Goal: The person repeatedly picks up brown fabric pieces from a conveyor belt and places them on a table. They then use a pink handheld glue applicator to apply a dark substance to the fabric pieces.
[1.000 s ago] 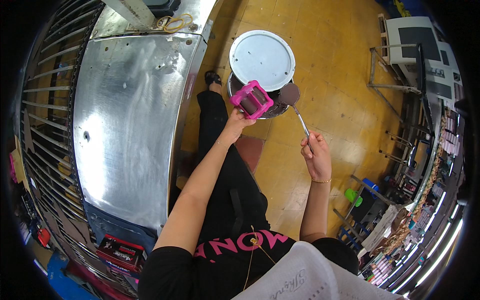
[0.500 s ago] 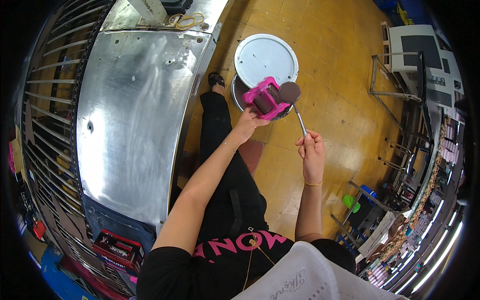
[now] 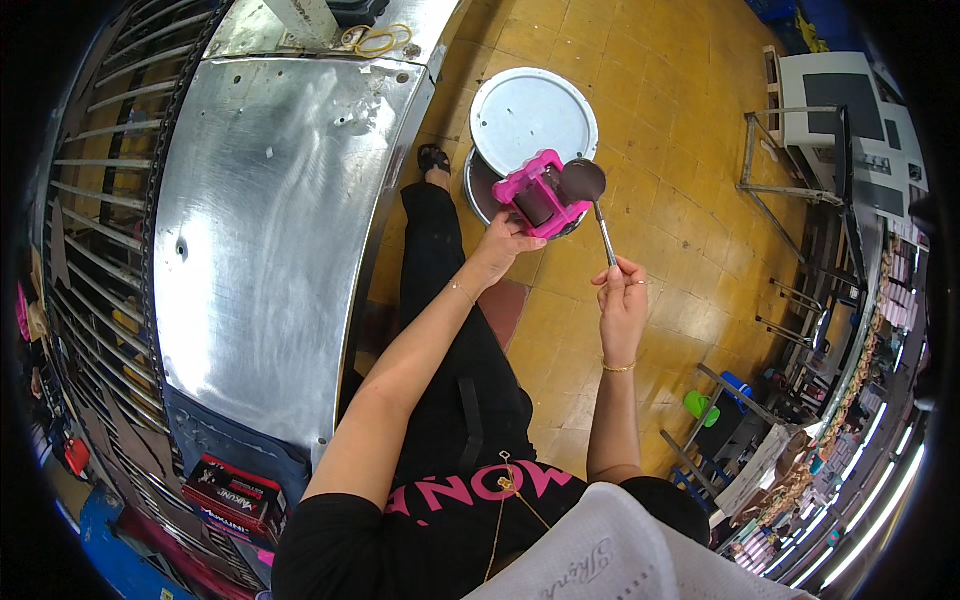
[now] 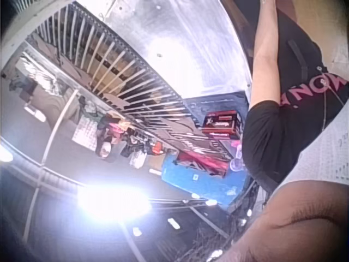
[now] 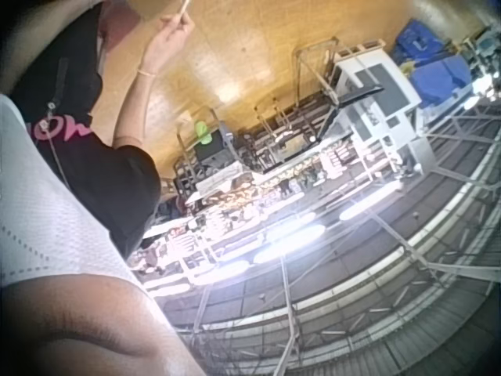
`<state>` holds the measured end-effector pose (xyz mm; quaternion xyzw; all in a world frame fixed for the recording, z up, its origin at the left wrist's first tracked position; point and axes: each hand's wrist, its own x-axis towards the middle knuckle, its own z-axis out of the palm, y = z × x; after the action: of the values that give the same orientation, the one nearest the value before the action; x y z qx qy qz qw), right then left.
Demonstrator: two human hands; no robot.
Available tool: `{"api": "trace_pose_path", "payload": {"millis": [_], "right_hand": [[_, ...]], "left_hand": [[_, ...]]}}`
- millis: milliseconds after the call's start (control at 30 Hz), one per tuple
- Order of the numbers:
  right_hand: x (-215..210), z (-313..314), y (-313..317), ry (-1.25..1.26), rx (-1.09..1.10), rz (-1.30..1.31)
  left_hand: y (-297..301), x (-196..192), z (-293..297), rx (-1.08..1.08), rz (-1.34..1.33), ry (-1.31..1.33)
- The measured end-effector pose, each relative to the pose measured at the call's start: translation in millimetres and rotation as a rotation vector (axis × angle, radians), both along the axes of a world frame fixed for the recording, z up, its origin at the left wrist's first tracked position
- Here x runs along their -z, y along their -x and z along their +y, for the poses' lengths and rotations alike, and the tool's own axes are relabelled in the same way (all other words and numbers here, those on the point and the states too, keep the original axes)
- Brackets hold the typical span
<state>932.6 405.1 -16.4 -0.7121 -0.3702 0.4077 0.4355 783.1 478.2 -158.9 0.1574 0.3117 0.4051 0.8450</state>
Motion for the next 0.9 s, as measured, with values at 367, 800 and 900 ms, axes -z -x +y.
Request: {"api": "trace_pose_path", "payload": {"millis": [367,800,900], "right_hand": [[-0.5,1.9,3.6,-0.010,-0.006,-0.088],[-4.2,9.8,8.8,-0.059,-0.014,-0.100],[-5.5,13.4,11.5,-0.065,-0.012,-0.119]], "left_hand": [[0.7,2.0,-0.7,-0.003,-0.016,0.002],[-0.2,-4.6,0.9,-0.016,-0.004,-0.002],[0.5,-4.3,0.9,-0.017,0.002,-0.002]]}}
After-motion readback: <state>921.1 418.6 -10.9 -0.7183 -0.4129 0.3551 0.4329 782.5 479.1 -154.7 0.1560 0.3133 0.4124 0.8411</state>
